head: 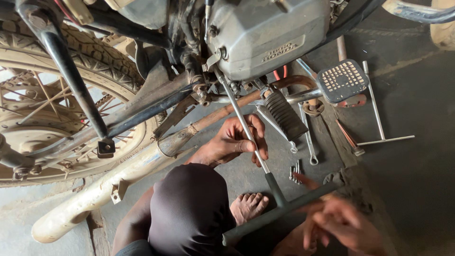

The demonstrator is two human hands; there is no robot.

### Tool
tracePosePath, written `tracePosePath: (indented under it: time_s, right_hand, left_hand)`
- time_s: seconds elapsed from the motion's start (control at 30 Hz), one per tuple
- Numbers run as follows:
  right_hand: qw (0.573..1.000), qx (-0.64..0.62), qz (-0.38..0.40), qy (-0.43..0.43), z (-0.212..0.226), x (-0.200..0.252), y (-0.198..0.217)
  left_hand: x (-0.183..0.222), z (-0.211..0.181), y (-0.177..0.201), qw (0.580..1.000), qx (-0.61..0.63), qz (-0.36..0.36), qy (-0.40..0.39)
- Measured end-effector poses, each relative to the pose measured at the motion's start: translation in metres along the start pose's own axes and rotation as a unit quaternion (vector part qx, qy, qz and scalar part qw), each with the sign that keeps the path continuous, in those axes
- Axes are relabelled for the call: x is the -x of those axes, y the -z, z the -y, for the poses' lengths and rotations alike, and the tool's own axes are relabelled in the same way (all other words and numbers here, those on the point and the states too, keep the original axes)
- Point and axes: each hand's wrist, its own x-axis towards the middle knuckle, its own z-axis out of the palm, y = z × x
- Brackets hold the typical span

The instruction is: The person works on the engine of a motorcycle, removing and handling bolts and wires using a T-handle wrench and other tools while sitting on the floor.

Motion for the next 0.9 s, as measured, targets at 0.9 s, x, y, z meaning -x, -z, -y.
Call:
tracePosePath:
  time_s: [0.9]
  right_hand:
    - [0.848, 0.463, 0.238, -0.1, -0.046, -0.034, 0.013]
  left_hand:
    - [-0.004, 0.001, -0.002, 0.998, -0.006, -0.037, -0.047]
